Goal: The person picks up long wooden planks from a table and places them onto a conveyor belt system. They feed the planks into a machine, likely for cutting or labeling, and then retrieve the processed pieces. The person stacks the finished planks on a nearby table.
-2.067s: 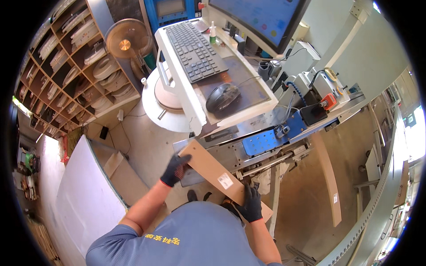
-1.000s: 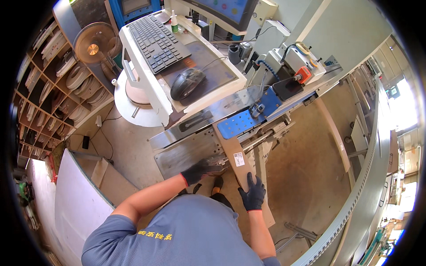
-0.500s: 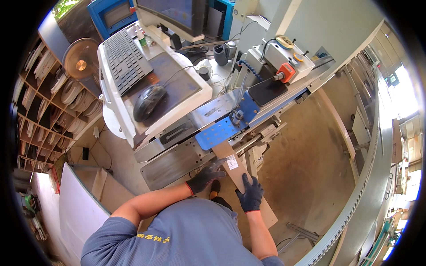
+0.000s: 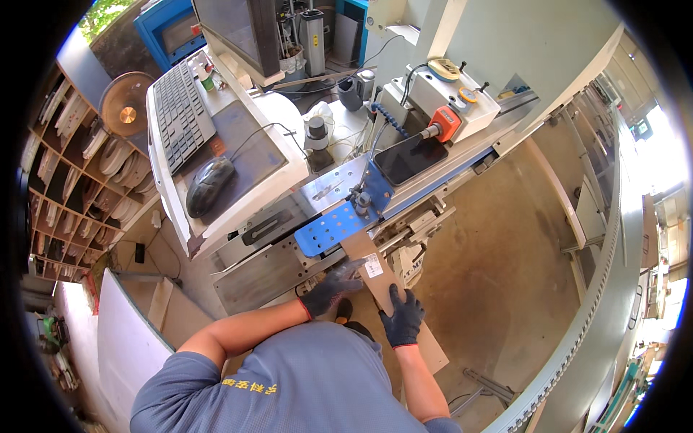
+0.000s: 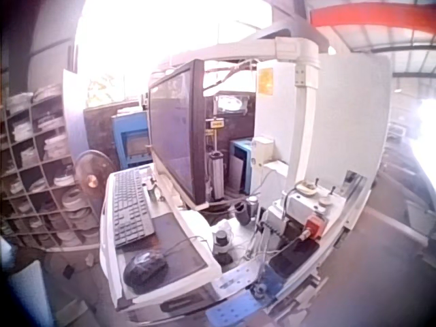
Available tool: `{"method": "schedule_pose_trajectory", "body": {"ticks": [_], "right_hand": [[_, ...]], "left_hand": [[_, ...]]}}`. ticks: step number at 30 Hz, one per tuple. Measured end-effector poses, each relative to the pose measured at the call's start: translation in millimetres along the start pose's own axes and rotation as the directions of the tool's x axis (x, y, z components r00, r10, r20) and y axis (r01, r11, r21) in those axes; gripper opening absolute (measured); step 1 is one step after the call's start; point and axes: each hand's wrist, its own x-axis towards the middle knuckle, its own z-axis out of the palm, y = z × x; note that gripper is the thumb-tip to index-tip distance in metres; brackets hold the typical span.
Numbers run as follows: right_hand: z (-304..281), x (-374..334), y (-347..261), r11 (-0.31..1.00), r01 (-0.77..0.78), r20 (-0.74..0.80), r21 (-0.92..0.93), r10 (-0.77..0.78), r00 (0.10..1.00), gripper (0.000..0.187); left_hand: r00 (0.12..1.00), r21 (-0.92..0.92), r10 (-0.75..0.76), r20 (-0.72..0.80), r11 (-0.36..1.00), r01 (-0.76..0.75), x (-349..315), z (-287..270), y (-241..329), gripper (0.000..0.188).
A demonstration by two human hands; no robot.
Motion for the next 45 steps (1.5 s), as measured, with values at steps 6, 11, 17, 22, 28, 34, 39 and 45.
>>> {"method": "schedule_pose_trajectory", "body": {"ticks": [6,11,17,22,28,34,39,45], "right_hand": [[-1.4,1.1,-1.1,1.000,0.002,0.008,0.015,-0.002,1.000,0.082],[-3.2,0.9,-0.1,1.000,0.008,-0.001,0.025,-0.008,1.000,0.081],[-3.1,1.5,-0.1,1.000,0.006,0.008,0.014,-0.007,1.000,0.080],[-3.1,4.8,2.2,1.000,-0.015,0.030,0.012,0.014,0.999,0.081],[-10.3,29.4,31.2,1.000,-0.023,0.020,-0.011,0.023,1.000,0.083],[-17.3,67.8,80.4,0.999,-0.025,0.019,-0.032,0.025,1.000,0.093],[-31.5,79.0,94.3,0.997,0.028,-0.101,-0.076,-0.036,0.994,0.088],[-0.9,-2.5,68.3,0.993,0.056,-0.243,0.104,-0.029,0.970,0.077]], "left_hand": [[0.999,-0.062,-0.033,-0.028,0.998,0.032,-2.2,1.9,1.7,0.069],[0.999,0.031,0.003,-0.034,1.000,-0.002,-1.6,5.4,7.7,0.069],[0.998,-0.055,-0.023,-0.053,0.998,0.020,-0.2,8.7,4.1,0.067],[0.998,-0.023,-0.013,-0.066,1.000,0.012,4.7,13.8,8.0,0.067],[1.000,-0.037,0.009,-0.017,0.999,-0.010,46.6,20.6,-0.4,0.063],[0.999,0.171,0.033,-0.001,0.985,-0.032,98.7,41.8,16.3,0.060],[0.882,0.761,0.454,0.126,0.526,-0.380,74.9,31.4,20.8,0.038],[0.654,0.891,0.753,-0.079,0.347,-0.292,-56.3,-66.7,39.4,0.020]]}}
